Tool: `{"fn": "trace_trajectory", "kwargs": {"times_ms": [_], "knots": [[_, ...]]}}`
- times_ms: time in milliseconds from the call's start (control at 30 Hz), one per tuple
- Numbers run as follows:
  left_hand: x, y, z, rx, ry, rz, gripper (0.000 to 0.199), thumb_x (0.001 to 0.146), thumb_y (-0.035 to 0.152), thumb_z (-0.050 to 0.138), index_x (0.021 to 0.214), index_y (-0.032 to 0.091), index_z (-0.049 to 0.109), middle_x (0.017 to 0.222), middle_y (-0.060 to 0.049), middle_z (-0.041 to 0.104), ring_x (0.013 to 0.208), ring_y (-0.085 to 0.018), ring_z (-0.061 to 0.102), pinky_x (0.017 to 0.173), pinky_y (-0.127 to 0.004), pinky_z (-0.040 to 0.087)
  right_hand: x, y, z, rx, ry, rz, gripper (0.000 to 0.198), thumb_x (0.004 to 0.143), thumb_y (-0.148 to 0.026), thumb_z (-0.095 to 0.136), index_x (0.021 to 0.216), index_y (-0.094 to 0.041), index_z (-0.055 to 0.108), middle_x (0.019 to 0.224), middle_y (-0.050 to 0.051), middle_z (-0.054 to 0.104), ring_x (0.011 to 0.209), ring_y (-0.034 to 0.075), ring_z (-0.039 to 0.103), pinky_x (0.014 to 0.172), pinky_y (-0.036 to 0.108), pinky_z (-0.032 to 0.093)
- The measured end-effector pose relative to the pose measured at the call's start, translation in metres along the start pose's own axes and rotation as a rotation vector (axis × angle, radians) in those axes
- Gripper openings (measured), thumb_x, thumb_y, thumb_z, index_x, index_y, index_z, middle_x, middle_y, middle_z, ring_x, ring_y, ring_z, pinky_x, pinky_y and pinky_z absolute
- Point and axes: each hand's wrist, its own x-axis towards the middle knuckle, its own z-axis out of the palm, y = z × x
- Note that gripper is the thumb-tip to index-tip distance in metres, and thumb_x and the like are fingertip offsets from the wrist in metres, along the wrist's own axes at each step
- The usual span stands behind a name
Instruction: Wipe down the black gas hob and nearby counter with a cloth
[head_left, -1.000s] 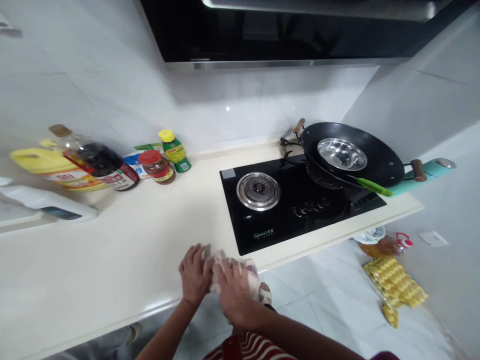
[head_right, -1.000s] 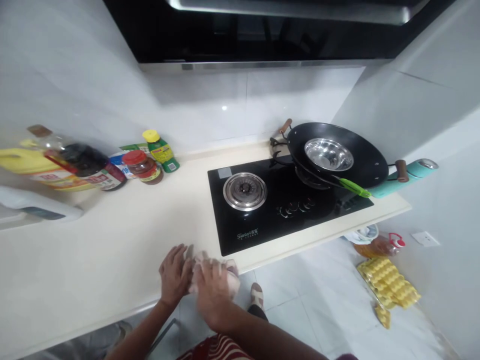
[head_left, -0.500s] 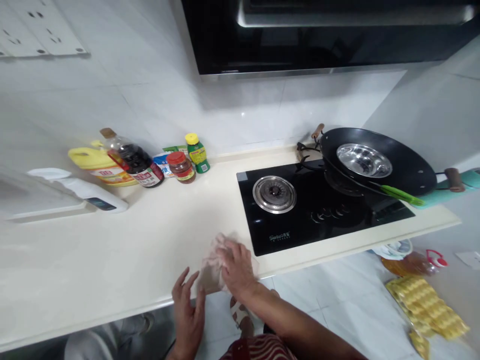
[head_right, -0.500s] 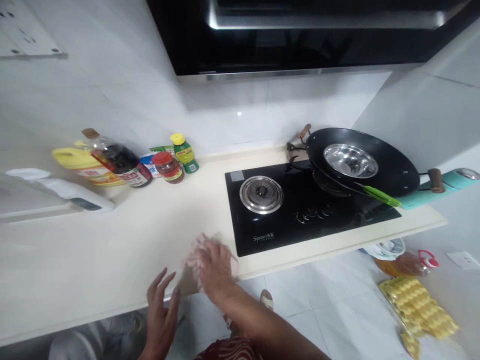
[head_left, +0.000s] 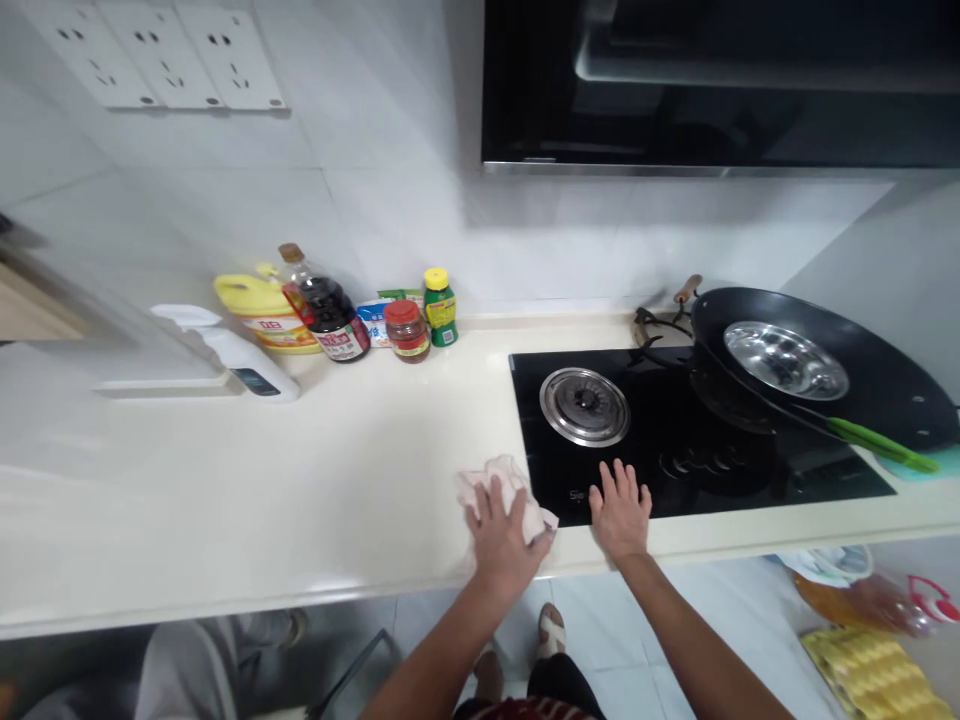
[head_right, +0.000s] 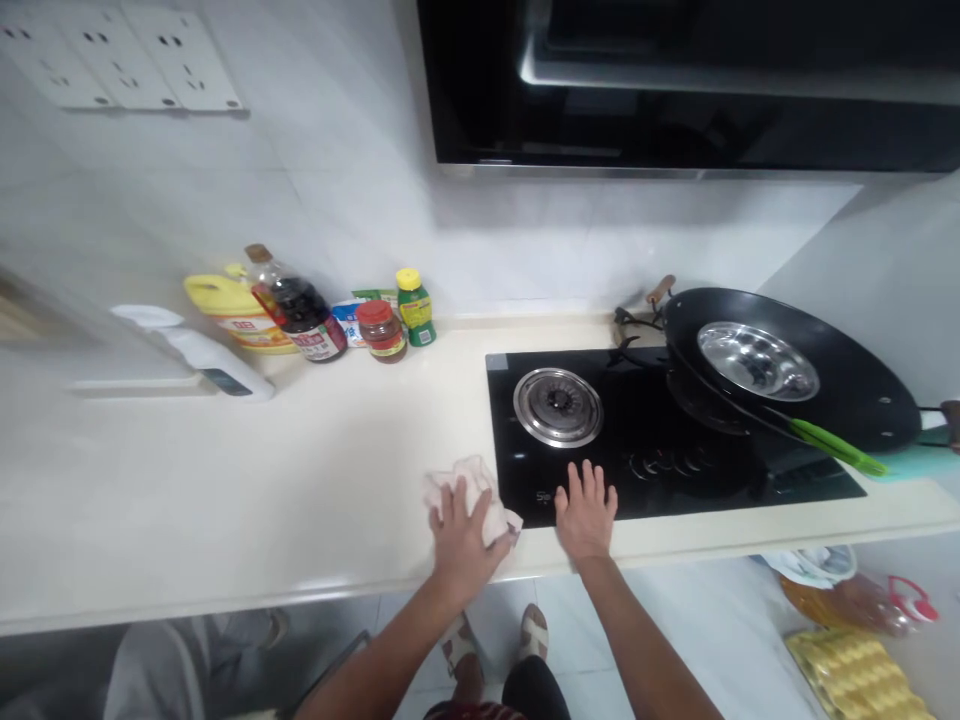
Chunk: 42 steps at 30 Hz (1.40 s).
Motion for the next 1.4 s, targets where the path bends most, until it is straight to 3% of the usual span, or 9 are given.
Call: {"fn": "trace_trajectory", "kwargs": {"times_ms": [167,333,467,567,733,933,1133,1267,1400], "knots": [[0.015,0.01,0.017,0.005,-0.03,0.1,0.071,0.087,0.053,0.068,0.151,0.027,0.054,0.171,-0.02,0.034,0.156,-0.052,0.027,0.12,-0.078,0.026,-0.01,0.006,0.012,-0.048,0.004,-0.029,0.06,0.107,-0.039,0.025,0.153,-0.013,0.054,0.165,0.018,0.043,0.157,0.033,0.027,0.123,0.059,0.021],[-0.026,-0.02,0.004,0.01,-0.057,0.219,0.062,0.086,0.049,0.07,0.145,0.032,0.06,0.169,-0.014,0.041,0.152,-0.044,0.039,0.117,-0.068,0.035,-0.011,0.01,0.014,-0.047,0.033,-0.035,0.059,0.106,-0.038,0.028,0.152,-0.015,0.054,0.163,0.017,0.044,0.156,0.032,0.029,0.122,0.058,0.024],[-0.084,-0.074,-0.017,0.051,-0.072,0.281,0.06,0.078,0.047,0.08,0.136,0.037,0.066,0.164,-0.012,0.05,0.149,-0.041,0.045,0.113,-0.059,0.04,-0.012,0.011,0.015,-0.04,0.029,-0.033,0.059,0.105,-0.039,0.028,0.152,-0.015,0.055,0.163,0.017,0.044,0.156,0.032,0.029,0.122,0.058,0.025],[-0.111,-0.133,-0.039,0.265,0.017,0.361,0.066,0.079,0.028,0.08,0.14,0.043,0.062,0.161,-0.009,0.054,0.149,-0.035,0.047,0.114,-0.049,0.038,-0.011,0.01,0.016,-0.032,0.015,-0.021,0.059,0.105,-0.04,0.028,0.152,-0.015,0.054,0.164,0.017,0.045,0.156,0.032,0.029,0.123,0.058,0.024],[-0.116,-0.217,-0.089,0.517,0.119,0.337,0.074,0.076,0.018,0.078,0.144,0.04,0.059,0.157,-0.011,0.059,0.143,-0.031,0.055,0.115,-0.047,0.038,-0.011,0.006,0.013,-0.038,0.024,-0.017,0.059,0.106,-0.04,0.026,0.151,-0.014,0.056,0.164,0.017,0.045,0.156,0.032,0.029,0.124,0.055,0.022],[-0.118,-0.261,-0.11,0.53,0.182,0.237,0.069,0.079,0.035,0.072,0.146,0.035,0.058,0.156,-0.013,0.059,0.141,-0.037,0.056,0.108,-0.053,0.047,-0.009,0.001,0.01,-0.054,0.034,-0.015,0.057,0.107,-0.038,0.028,0.15,-0.015,0.056,0.163,0.016,0.046,0.157,0.031,0.03,0.124,0.055,0.022],[-0.097,-0.228,-0.073,0.486,0.126,0.285,0.071,0.077,0.022,0.069,0.146,0.038,0.058,0.16,-0.008,0.056,0.151,-0.037,0.045,0.112,-0.054,0.045,-0.004,-0.006,0.004,-0.055,-0.019,0.005,0.054,0.105,-0.035,0.035,0.151,-0.017,0.056,0.164,0.015,0.046,0.157,0.031,0.029,0.124,0.056,0.021],[-0.071,-0.161,-0.042,0.407,0.037,0.383,0.086,0.073,0.022,0.073,0.154,0.037,0.05,0.168,-0.01,0.045,0.154,-0.041,0.039,0.112,-0.059,0.043,-0.002,-0.008,0.0,-0.06,-0.021,0.014,0.053,0.105,-0.033,0.036,0.151,-0.016,0.056,0.165,0.015,0.045,0.157,0.031,0.029,0.125,0.055,0.02],[-0.043,-0.09,-0.009,0.306,-0.027,0.481,0.071,0.083,0.029,0.069,0.152,0.037,0.053,0.168,-0.011,0.044,0.151,-0.041,0.044,0.112,-0.059,0.044,-0.001,-0.011,-0.002,-0.05,-0.009,0.007,0.052,0.105,-0.032,0.038,0.151,-0.016,0.057,0.164,0.014,0.046,0.157,0.031,0.03,0.125,0.054,0.02]]}}
